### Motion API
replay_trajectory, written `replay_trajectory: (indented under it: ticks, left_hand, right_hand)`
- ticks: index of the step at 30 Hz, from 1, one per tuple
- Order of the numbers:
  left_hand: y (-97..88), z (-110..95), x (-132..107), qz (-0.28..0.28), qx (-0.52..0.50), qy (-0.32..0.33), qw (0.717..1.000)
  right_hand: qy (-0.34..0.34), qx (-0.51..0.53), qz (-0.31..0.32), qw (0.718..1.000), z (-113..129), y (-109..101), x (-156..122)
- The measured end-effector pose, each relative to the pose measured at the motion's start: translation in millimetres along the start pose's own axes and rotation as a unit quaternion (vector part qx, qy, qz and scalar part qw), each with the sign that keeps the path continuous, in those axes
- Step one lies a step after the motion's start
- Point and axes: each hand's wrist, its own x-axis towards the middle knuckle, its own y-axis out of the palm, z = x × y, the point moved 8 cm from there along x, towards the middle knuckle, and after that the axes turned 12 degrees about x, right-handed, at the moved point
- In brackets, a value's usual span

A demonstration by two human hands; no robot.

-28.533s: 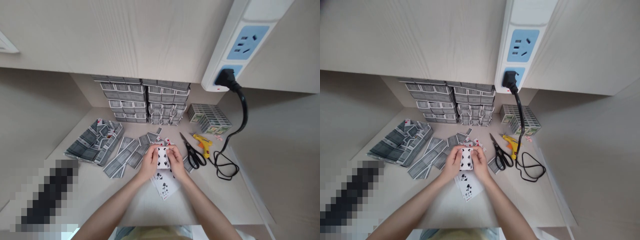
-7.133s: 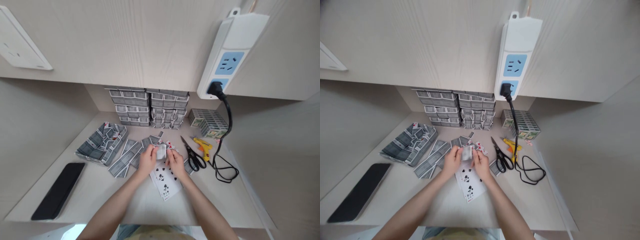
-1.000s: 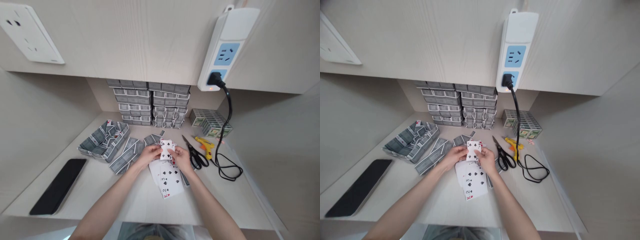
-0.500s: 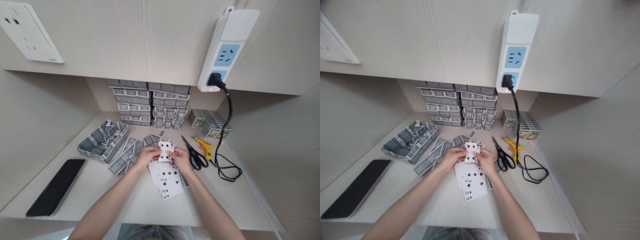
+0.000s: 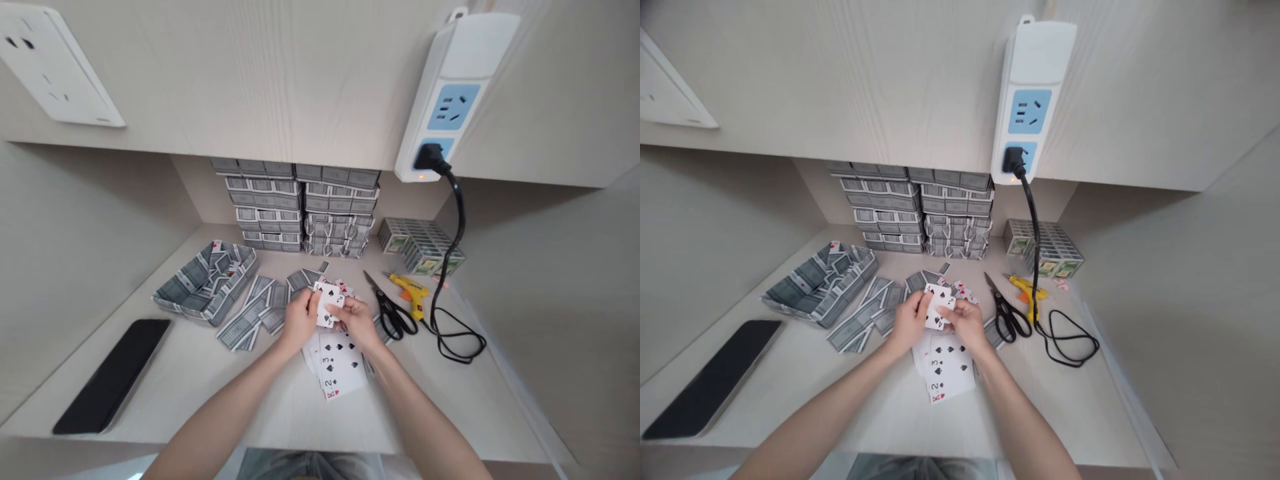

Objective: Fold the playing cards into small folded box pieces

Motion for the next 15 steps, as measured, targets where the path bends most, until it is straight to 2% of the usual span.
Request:
replay_trajectory:
  ticks: [4, 11, 15]
  left_hand:
    - [-2.5, -2.5, 0.0, -0.001, 0.045, 0.026, 0.999]
    - [-5.8, 0.6, 3.8, -0.019, 0.039, 0.043, 0.998]
    - [-3.4, -1.2, 3.0, -0.019, 0.076, 0.049, 0.996]
  right_hand:
    - [0.003, -0.004, 0.012, 1.0, 3.2, 4.9, -3.3]
    - [-0.014, -0.003, 0.082, 0.997, 19.0, 17.4, -8.8]
    - [-0.026, -0.01, 0.08, 0.996, 21.8, 16.9, -8.8]
